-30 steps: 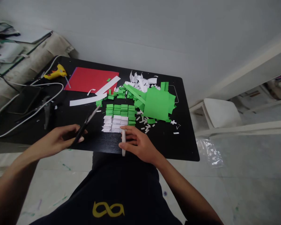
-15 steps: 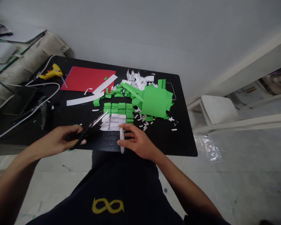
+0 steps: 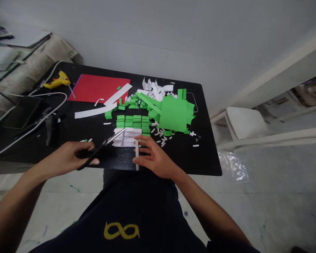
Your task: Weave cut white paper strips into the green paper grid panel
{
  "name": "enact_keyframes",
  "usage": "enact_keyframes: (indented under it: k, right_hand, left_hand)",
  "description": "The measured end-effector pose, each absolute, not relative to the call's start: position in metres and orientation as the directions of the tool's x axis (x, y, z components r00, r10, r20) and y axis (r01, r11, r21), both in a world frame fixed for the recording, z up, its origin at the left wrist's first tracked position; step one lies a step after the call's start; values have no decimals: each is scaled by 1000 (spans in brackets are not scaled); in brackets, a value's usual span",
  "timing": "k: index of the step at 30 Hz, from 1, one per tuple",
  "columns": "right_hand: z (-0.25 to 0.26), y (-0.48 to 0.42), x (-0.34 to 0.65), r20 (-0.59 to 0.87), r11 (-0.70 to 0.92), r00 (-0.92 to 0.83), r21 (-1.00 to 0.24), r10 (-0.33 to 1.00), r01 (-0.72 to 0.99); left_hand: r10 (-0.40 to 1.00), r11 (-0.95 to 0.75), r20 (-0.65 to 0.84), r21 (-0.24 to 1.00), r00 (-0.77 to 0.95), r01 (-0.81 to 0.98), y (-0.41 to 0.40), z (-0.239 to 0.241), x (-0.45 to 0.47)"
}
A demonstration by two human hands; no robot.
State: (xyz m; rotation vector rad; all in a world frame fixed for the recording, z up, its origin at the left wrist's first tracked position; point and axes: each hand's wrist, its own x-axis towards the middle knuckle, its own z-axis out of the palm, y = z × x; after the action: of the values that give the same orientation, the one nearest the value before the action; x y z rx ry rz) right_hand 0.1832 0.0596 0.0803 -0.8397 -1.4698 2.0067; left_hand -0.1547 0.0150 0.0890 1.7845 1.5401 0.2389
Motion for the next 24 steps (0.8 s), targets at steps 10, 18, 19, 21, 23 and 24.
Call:
enact_keyframes:
  k: [10,18,19,21,23,24]
  right_hand:
    - [78,62,182,-223,-308,-672,-951,706,-8]
    - [80,63,183,-176,-264,-710,-965,681,-14]
    - [80,63,183,-176,-257,-713,-966,679,-6]
    - [80,63,183,-177,-241,-713,-970,678,12]
    - [80,63,182,-177,-230,-715,-973,677,24]
    - [80,63,182,-176,-226,-717,-974,674,26]
  left_hand:
    - [913,-76,-262,646,314,760,16,94,-152]
    - [846,-204,-272,629,459,750,17,96,-150]
    - [843,-217,-266,628,468,747,17,97,-149]
    - [839,-233,-260,623,479,747,17,99,-148]
    - [839,-234,-264,613,475,755,17,100,-147]
    - [839,-231,-271,607,471,760,17,100,-146]
